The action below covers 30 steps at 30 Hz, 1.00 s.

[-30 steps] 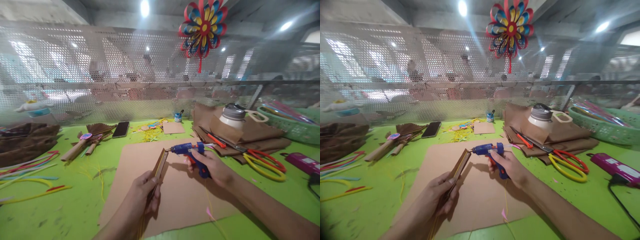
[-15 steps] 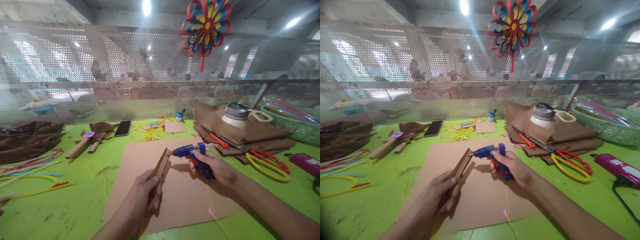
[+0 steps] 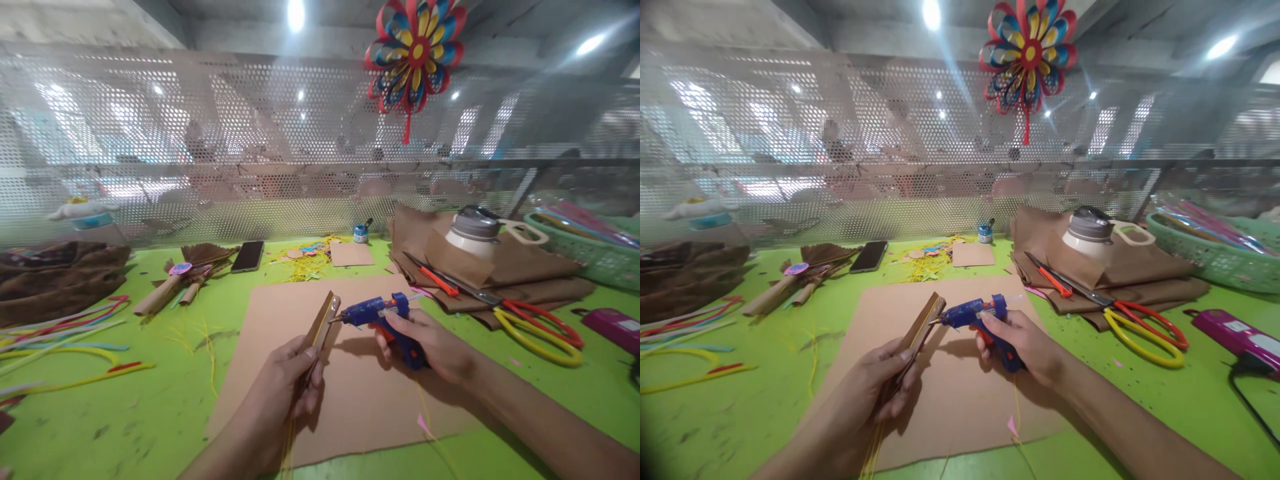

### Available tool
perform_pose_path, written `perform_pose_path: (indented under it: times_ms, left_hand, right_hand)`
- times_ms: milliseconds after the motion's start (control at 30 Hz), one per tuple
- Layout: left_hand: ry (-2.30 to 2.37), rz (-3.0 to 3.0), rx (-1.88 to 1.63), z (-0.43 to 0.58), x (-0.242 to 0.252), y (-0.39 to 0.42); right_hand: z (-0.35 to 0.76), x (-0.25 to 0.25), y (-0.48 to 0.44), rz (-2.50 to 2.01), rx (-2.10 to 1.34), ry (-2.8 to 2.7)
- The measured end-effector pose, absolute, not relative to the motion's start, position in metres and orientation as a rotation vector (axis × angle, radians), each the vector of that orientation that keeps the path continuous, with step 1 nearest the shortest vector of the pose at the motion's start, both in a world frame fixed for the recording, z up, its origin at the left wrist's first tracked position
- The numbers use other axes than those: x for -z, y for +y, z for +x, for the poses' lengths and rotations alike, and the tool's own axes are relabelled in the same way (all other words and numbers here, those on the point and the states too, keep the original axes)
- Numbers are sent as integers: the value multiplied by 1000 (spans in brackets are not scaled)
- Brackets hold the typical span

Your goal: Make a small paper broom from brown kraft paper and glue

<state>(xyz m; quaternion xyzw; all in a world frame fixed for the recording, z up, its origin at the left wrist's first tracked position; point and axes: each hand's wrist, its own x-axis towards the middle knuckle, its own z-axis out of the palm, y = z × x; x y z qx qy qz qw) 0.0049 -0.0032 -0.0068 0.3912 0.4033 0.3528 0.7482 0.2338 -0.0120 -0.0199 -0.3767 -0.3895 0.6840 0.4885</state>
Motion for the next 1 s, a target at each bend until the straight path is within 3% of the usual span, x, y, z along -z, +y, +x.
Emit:
perform_pose_path:
  times_ms: [200, 467, 733, 1000]
  left_hand:
    - [889, 848, -770, 4, 10, -1]
    - [864, 869, -749, 4, 10, 0]
    - [849, 866, -776, 4, 10, -4]
    - [861, 868, -756, 4, 9, -3]
  right_hand:
    - [226, 18, -17, -943, -1645, -931]
    - [238, 23, -6, -995, -1339, -1221]
    - [230, 21, -15, -1022, -1510, -1264]
    - [237, 20, -9, -1095, -1278, -1328]
